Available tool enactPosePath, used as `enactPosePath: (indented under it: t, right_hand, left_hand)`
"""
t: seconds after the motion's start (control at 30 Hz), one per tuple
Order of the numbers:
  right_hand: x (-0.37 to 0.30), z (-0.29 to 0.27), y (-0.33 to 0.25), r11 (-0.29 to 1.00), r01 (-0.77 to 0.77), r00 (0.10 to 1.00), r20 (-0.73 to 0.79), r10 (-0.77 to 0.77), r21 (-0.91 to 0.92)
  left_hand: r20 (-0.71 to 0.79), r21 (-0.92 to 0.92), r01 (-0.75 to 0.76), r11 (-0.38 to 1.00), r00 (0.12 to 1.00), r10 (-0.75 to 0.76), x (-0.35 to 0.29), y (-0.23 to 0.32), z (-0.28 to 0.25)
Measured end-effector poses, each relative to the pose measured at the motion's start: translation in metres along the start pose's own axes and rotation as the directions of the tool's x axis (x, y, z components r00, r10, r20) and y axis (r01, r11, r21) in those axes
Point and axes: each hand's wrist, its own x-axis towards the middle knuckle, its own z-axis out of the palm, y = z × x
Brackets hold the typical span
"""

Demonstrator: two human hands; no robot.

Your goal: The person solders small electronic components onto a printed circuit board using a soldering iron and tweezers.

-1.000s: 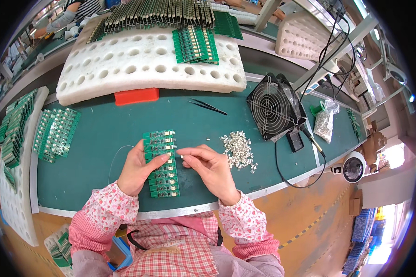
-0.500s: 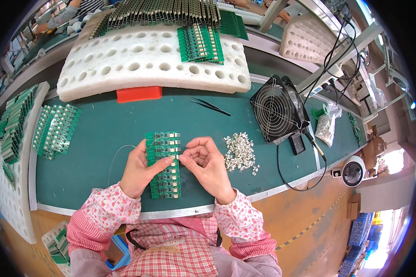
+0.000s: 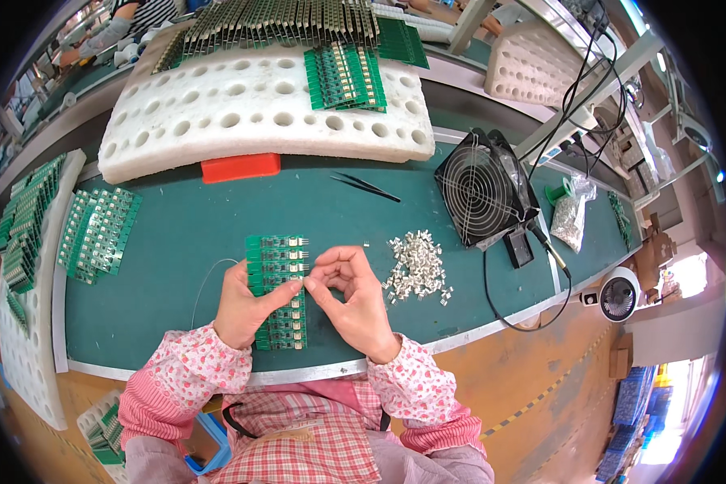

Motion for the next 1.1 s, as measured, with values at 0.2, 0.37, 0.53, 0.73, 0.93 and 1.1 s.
enactPosePath:
  t: [0.2,0.37,0.53,0.73,0.93,1.1]
  right_hand:
    - [0.004,-0.006,-0.009,0.937,0.101,0.989,-0.067,-0.131,-0.333]
    - [0.01,-0.06,-0.032,0.576,0.129,0.918,-0.122,-0.377,-0.807]
    - [0.004,-0.079,-0.023,0.31,0.168,0.934,0.05,-0.353,-0.936]
    - [0.011,-0.064,-0.02,0.206,0.192,0.925,0.107,-0.365,-0.96]
    - [0.019,-0.058,-0.01,0.092,0.203,0.9,0.149,-0.409,-0.975]
    - [0.02,-0.057,-0.008,0.094,0.205,0.906,0.153,-0.395,-0.974]
  left_hand:
    - [-0.03,0.103,-0.101,0.99,0.994,0.105,-0.002,-0.001,-0.002]
    - [-0.044,-0.032,0.062,0.998,0.997,-0.064,0.005,0.007,-0.007]
    - [0.059,-0.153,0.172,0.973,0.985,-0.165,0.009,0.012,-0.01]
    - [0.136,-0.214,0.231,0.949,0.969,-0.206,0.01,0.014,-0.016]
    - [0.138,-0.214,0.181,0.96,0.978,-0.154,0.007,0.011,-0.015]
    - [0.098,-0.211,0.141,0.967,0.988,-0.123,0.003,0.013,-0.012]
